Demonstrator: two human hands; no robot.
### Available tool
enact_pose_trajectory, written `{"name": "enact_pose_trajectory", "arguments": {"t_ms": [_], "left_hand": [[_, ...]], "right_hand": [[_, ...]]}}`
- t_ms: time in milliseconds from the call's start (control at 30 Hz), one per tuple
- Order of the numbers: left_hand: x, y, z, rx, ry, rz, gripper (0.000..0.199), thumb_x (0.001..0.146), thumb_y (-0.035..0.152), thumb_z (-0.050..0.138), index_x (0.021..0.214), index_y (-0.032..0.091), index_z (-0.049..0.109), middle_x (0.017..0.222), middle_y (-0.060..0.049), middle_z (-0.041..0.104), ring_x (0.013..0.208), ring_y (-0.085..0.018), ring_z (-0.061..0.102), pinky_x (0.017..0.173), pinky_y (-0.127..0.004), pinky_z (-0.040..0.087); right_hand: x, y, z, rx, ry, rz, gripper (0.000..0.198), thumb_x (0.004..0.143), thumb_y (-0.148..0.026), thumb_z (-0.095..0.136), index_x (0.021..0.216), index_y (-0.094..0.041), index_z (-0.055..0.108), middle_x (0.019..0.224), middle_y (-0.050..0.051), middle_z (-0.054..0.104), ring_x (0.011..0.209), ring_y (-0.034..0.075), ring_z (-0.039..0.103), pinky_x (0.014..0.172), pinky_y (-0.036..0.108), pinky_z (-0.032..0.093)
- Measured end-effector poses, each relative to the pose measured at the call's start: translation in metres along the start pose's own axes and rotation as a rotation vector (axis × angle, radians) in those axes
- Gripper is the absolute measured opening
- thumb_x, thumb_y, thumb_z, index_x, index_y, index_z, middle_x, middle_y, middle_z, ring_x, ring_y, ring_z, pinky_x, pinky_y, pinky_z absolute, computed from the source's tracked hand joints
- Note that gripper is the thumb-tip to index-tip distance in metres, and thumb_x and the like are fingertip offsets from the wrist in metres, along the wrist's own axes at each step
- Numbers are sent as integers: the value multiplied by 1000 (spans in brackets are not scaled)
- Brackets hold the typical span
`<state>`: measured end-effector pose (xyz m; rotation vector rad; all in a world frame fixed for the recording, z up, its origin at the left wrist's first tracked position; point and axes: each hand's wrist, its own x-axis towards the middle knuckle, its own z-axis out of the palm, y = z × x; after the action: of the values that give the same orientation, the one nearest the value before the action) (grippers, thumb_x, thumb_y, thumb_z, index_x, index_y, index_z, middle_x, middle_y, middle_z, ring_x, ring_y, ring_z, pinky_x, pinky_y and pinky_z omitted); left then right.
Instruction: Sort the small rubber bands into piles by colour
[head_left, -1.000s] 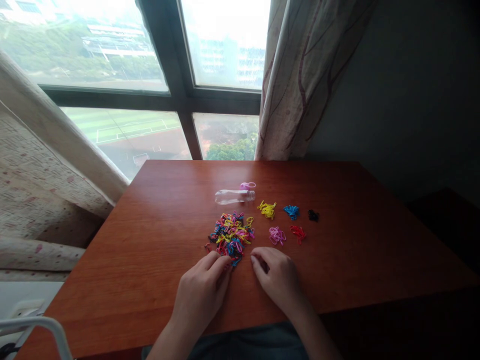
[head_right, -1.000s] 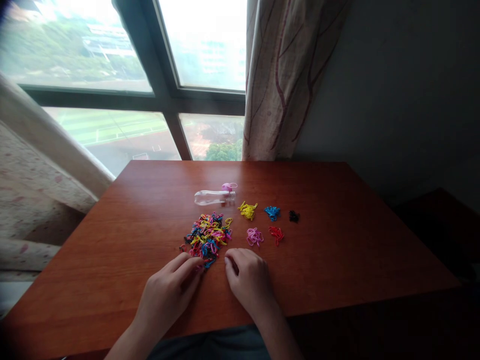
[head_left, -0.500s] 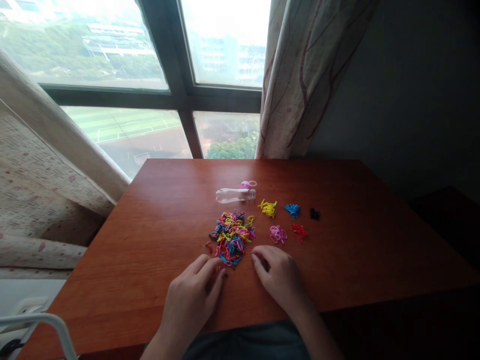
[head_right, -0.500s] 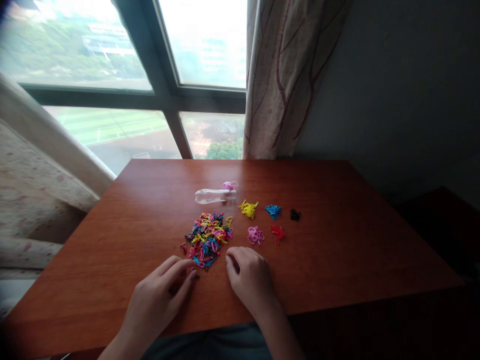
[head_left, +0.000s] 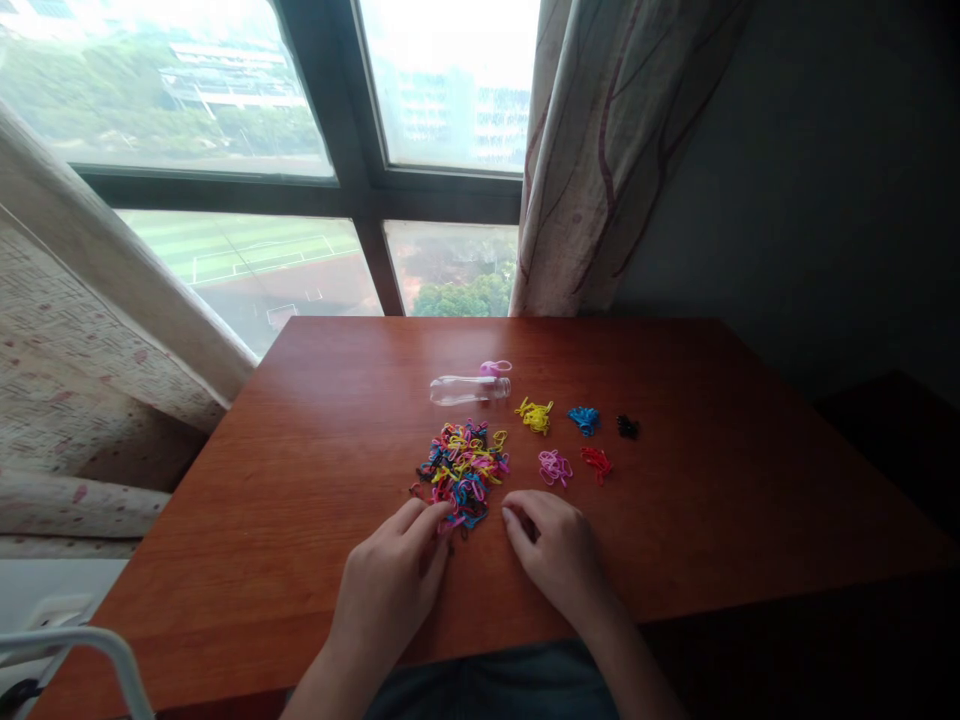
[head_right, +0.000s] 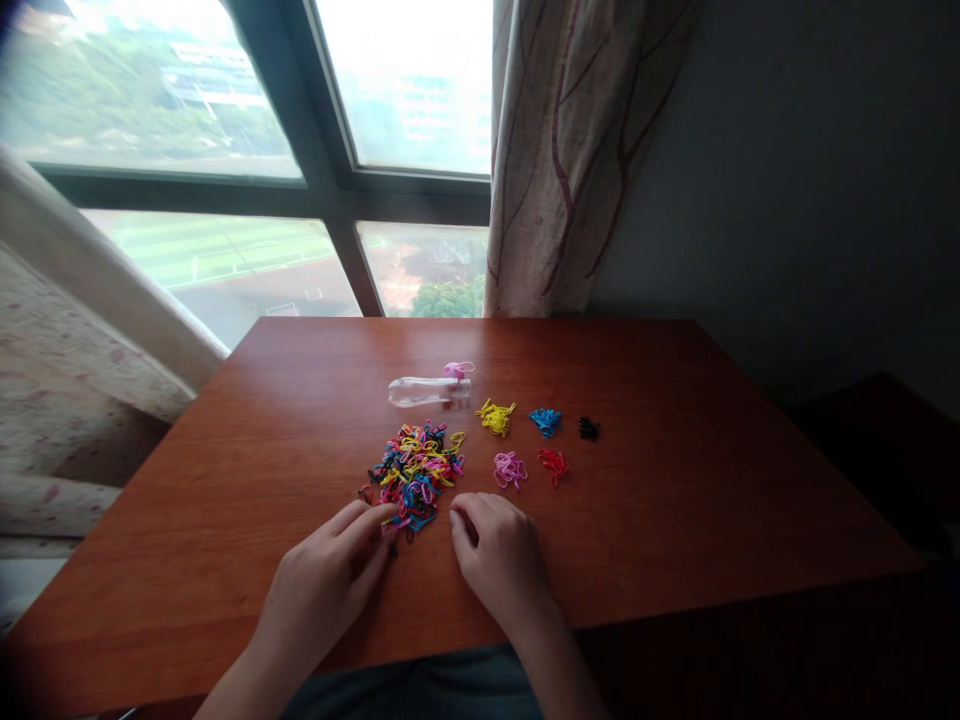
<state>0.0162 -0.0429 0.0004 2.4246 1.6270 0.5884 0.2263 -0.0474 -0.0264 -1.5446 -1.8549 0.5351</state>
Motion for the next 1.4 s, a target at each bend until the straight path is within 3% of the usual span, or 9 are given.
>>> {"name": "enact_pose_trajectory", "arguments": {"t_ms": [500,867,1100,1267,1400], "left_hand": [[7,10,1,48,-144,18,19,95,25,47,94,28,65,89,1,68,77,-17,66,61,-25,42],[8,11,2,-16,-61,3,16,92,23,49,87,26,64,83,1,68,68,-16,63,57,-24,41],[10,13,-4,-214,-65,-41,15,92,23,50,85,23,63,79,1,65,70,-14,63,63,-23,44],[38,27,-6,-298,-88,3,13,91,22,52,87,23,64,84,0,66,73,-14,62,66,-22,45],[84,52,4,-172,-196,110,14,86,16,54,86,23,67,88,-2,68,77,-15,64,67,-23,46]], "right_hand": [[0,0,-1,-26,12,-8,14,89,-16,53,86,-22,65,80,1,69,73,17,62,69,26,41],[0,-1,-1,-34,15,-13,14,89,-15,54,86,-22,66,81,1,70,74,16,63,70,26,43],[-2,-4,-2,-23,-2,1,14,90,-14,54,87,-22,65,82,1,69,76,17,62,72,26,41],[-11,-6,-4,-54,-8,-21,15,91,-14,51,85,-22,63,79,2,67,74,17,60,69,26,39],[-16,-5,-5,-51,11,-38,17,90,-13,50,82,-21,63,75,2,66,72,17,60,66,26,38]]}}
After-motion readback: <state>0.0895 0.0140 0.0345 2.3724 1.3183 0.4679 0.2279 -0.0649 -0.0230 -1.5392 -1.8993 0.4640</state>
